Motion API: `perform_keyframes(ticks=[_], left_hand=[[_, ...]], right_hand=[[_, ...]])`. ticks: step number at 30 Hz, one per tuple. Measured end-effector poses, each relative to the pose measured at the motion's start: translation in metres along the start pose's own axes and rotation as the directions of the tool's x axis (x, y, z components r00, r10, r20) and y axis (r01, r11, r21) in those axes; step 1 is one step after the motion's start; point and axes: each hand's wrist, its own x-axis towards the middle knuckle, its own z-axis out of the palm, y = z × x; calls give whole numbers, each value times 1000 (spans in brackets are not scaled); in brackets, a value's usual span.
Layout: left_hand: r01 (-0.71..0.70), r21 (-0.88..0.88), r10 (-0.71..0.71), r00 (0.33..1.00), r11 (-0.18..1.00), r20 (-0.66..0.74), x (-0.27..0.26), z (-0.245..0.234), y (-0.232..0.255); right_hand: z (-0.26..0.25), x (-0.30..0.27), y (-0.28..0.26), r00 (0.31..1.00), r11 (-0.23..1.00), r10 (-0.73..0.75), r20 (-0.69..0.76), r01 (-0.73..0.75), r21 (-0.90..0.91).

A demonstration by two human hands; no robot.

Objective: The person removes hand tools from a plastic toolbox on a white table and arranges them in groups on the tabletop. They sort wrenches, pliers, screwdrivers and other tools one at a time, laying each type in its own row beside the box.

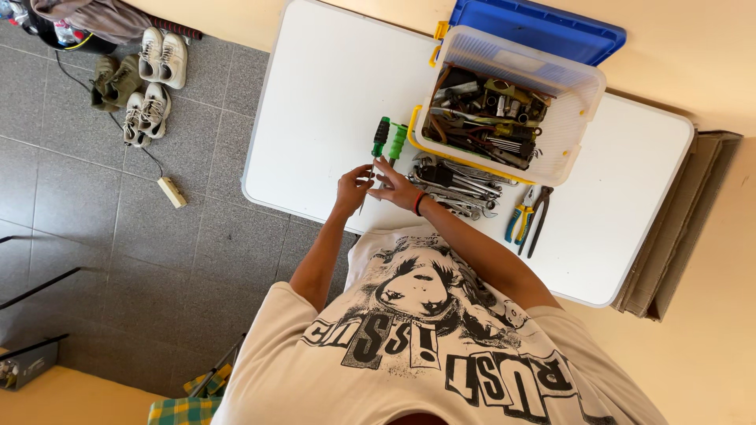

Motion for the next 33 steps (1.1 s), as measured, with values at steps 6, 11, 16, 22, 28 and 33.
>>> perform_keyframes(ticks=[6,11,16,22,28,33], left_hand=[[42,127,-33,997,991,-68,12,11,-3],[48,373,11,988,926,-155,12,14,1],[35,438,37,987,898,-153,12,16,-2],[-78,476,179,969,876,-170,4,27,16],[-421,315,480,866,850,-139,-14,57,93],[-665,242,679,733,707,30,-21,86,174]], right_hand=[[-3,24,40,994,990,103,-29,-105,-92],[-7,28,47,986,982,160,-55,-164,-91],[-12,19,44,976,971,210,-63,-216,-100],[-24,1,29,998,999,21,-58,-23,-23],[-65,-54,-6,986,976,-145,-79,156,154],[-111,-108,-37,919,948,-249,-305,296,116]])
